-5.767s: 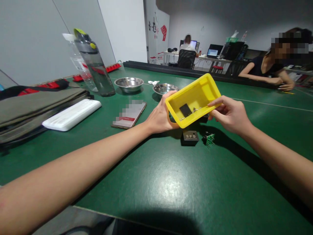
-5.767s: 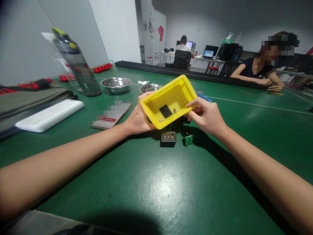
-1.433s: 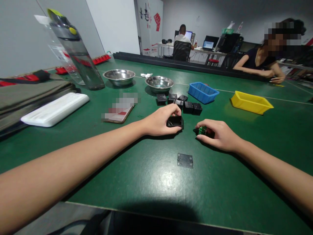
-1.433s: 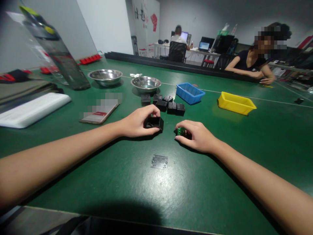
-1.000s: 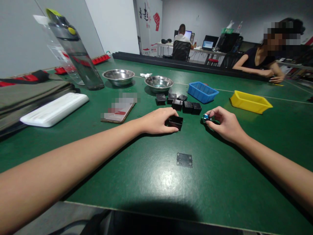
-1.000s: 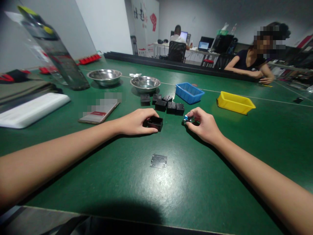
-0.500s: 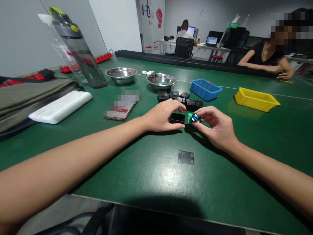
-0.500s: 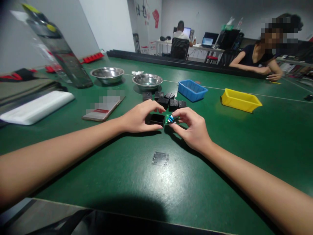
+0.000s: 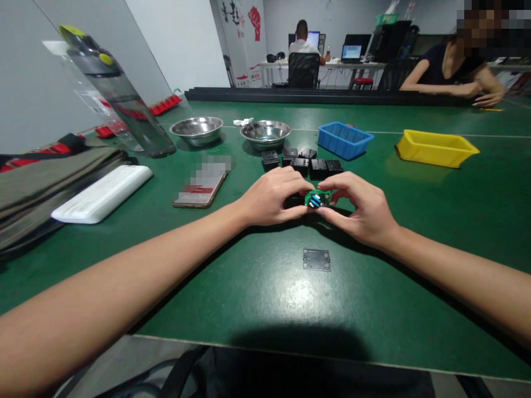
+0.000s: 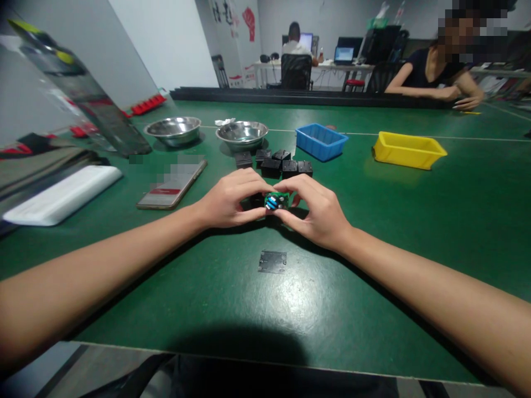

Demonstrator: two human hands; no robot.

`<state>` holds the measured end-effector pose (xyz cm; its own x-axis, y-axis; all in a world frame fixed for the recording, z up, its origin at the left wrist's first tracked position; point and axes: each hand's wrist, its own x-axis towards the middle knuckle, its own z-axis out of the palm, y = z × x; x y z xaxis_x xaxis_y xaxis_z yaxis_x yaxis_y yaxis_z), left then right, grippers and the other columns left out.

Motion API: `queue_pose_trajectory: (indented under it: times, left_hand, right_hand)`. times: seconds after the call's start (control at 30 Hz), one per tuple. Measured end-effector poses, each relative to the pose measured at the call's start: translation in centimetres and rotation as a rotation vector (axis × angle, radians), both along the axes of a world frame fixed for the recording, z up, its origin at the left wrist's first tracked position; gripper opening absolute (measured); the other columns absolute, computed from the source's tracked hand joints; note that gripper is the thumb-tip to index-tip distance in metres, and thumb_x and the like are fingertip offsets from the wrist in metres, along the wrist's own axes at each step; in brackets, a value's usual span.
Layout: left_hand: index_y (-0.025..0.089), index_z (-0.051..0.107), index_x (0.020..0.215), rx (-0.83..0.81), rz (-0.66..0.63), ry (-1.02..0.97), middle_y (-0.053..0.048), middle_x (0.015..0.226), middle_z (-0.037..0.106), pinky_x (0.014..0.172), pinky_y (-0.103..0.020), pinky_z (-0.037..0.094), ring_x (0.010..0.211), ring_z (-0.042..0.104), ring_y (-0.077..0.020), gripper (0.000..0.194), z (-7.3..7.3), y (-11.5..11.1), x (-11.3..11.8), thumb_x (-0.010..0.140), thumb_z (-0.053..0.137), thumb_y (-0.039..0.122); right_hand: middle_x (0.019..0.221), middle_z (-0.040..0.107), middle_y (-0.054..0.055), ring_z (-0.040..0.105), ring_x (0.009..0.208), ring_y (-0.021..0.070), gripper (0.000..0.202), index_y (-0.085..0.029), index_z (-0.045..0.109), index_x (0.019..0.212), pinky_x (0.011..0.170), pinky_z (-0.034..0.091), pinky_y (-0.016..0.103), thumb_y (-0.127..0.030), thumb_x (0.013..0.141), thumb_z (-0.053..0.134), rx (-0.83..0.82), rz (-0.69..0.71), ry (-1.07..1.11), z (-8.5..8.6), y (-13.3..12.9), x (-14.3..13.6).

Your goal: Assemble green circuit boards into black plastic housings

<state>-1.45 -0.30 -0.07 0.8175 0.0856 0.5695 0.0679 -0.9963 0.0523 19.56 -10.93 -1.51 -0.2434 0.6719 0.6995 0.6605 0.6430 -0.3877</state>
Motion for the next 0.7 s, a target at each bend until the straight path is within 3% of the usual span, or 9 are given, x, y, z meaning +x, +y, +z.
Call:
queue_pose_trajectory:
  times: [0.1,0.27,0.7]
  left_hand:
    - [0.017,0.066,0.107,-0.026,0.021,-0.019,-0.008,0.091,0.071,0.078,-0.032,0.048,0.084,0.063,-0.0192,0.024,0.0,0.1,-0.1,0.095,0.061,0.036]
    - [0.016,0.067,0.105,-0.032,0.011,-0.022,-0.007,0.089,0.071,0.076,-0.031,0.047,0.082,0.062,-0.0184,0.023,0.1,0.1,-0.2,0.094,0.064,0.036]
    - [0.015,0.067,0.105,-0.062,0.002,-0.005,-0.007,0.087,0.070,0.077,-0.032,0.048,0.080,0.061,-0.0185,0.025,0.0,0.0,-0.2,0.093,0.064,0.037]
  right_hand:
    - [0.098,0.074,0.007,0.069,0.083,0.0197,0.038,-0.021,0.063,0.121,0.071,0.057,0.031,-0.031,0.086,0.075,-0.025,-0.025,-0.018,-0.2,0.4,0.8]
    - [0.070,0.070,-0.002,0.063,0.058,0.0136,0.036,-0.019,0.064,0.118,0.058,0.050,0.026,-0.035,0.087,0.075,-0.140,0.010,-0.018,-0.6,0.8,2.1]
    - [0.061,0.066,-0.004,0.057,0.048,0.0113,0.028,-0.019,0.067,0.111,0.051,0.045,0.024,-0.033,0.087,0.073,-0.121,-0.019,-0.046,-0.4,0.5,1.9]
